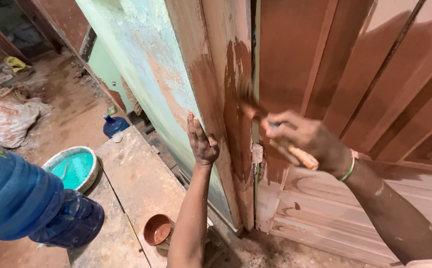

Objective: The person paints a paneled wooden door with brown paint using a wide paintbrush, working the brush over the recessed panels, edges, and frame areas while steadying the door with the other hand. They periodically reload the brush with paint from a small cup on a nearby ledge and continue coating unpainted sections of the door.

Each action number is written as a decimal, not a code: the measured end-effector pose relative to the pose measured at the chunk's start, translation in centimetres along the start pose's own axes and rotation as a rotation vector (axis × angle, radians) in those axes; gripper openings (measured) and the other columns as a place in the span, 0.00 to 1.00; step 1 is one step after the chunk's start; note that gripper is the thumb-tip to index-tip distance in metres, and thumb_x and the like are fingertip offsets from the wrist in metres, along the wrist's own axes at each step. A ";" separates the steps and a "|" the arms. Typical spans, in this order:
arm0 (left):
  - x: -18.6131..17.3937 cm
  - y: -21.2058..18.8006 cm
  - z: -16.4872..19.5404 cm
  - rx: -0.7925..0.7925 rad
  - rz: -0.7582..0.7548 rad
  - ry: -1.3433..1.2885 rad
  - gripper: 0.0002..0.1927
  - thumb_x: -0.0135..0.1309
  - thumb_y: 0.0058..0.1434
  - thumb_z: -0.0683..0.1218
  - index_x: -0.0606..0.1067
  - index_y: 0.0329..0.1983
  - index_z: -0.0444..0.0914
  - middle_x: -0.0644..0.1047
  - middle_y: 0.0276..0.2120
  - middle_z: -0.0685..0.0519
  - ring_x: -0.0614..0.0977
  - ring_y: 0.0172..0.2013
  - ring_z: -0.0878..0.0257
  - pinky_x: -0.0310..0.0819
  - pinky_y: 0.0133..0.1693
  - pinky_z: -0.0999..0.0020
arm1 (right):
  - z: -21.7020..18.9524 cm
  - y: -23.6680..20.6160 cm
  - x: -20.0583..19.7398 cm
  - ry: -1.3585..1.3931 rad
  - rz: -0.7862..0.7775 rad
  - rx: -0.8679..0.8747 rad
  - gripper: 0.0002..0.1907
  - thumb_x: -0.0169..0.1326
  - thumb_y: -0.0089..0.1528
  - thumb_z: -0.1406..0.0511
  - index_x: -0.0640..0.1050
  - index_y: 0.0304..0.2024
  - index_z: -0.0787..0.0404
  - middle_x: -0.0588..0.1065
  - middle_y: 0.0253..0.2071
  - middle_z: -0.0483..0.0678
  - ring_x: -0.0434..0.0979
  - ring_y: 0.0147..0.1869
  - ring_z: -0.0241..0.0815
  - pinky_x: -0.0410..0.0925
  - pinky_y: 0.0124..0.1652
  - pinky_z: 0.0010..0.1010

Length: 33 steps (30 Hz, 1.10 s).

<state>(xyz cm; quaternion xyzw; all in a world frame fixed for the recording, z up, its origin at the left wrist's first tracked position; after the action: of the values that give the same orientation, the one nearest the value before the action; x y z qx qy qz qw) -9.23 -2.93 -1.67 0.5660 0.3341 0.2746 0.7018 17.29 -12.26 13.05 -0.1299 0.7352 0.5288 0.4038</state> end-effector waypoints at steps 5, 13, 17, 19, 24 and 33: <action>0.0 -0.1 0.0 -0.003 -0.005 0.009 0.34 0.38 0.73 0.50 0.49 0.79 0.37 0.55 0.75 0.34 0.58 0.75 0.35 0.56 0.74 0.42 | 0.0 -2.0 1.6 0.344 -0.289 0.003 0.12 0.60 0.62 0.65 0.77 0.48 0.57 0.81 0.47 0.48 0.86 0.40 0.39 0.78 0.37 0.23; 0.1 0.1 0.0 -0.019 -0.002 -0.002 0.33 0.36 0.74 0.52 0.50 0.79 0.36 0.55 0.75 0.35 0.59 0.75 0.35 0.57 0.73 0.42 | -2.9 1.9 -7.0 -0.142 0.331 -0.130 0.14 0.61 0.63 0.65 0.76 0.50 0.55 0.75 0.58 0.58 0.83 0.52 0.49 0.79 0.44 0.32; 0.1 0.0 0.2 0.003 0.005 -0.007 0.34 0.36 0.72 0.52 0.50 0.79 0.36 0.55 0.75 0.37 0.59 0.75 0.36 0.56 0.74 0.41 | -3.1 1.8 -5.7 -0.169 0.343 -0.085 0.15 0.61 0.67 0.66 0.74 0.55 0.55 0.74 0.61 0.53 0.82 0.56 0.45 0.78 0.48 0.31; 0.3 0.1 0.0 -0.009 -0.011 -0.026 0.34 0.36 0.73 0.50 0.49 0.79 0.35 0.55 0.75 0.36 0.58 0.75 0.36 0.54 0.74 0.41 | -2.7 1.7 -2.5 -0.066 0.095 -0.082 0.19 0.63 0.59 0.62 0.76 0.51 0.54 0.76 0.58 0.52 0.83 0.50 0.46 0.77 0.39 0.28; 0.3 0.1 -0.2 -0.004 -0.018 -0.044 0.35 0.39 0.70 0.49 0.50 0.79 0.34 0.54 0.75 0.35 0.57 0.75 0.34 0.53 0.74 0.40 | -1.5 -1.1 2.7 0.237 -0.391 0.141 0.15 0.59 0.57 0.62 0.77 0.47 0.51 0.79 0.57 0.42 0.87 0.39 0.38 0.77 0.30 0.25; 0.8 -0.4 -0.6 0.004 -0.023 -0.092 0.35 0.39 0.69 0.49 0.51 0.78 0.34 0.54 0.75 0.36 0.57 0.75 0.35 0.51 0.74 0.40 | -5.0 1.9 -5.4 -0.439 0.322 0.013 0.12 0.56 0.70 0.63 0.76 0.57 0.51 0.74 0.63 0.54 0.84 0.48 0.42 0.79 0.35 0.27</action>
<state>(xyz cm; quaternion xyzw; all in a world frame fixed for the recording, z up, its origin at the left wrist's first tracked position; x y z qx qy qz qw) -9.24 -2.01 -2.31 0.5755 0.3083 0.2397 0.7186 17.28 -17.16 18.88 0.1093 0.6447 0.5969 0.4649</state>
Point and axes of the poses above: each hand's wrist, its own y-axis towards the middle knuckle, its own x-axis out of the palm, z = x × y, the point moved 6 cm from there along y, towards the middle knuckle
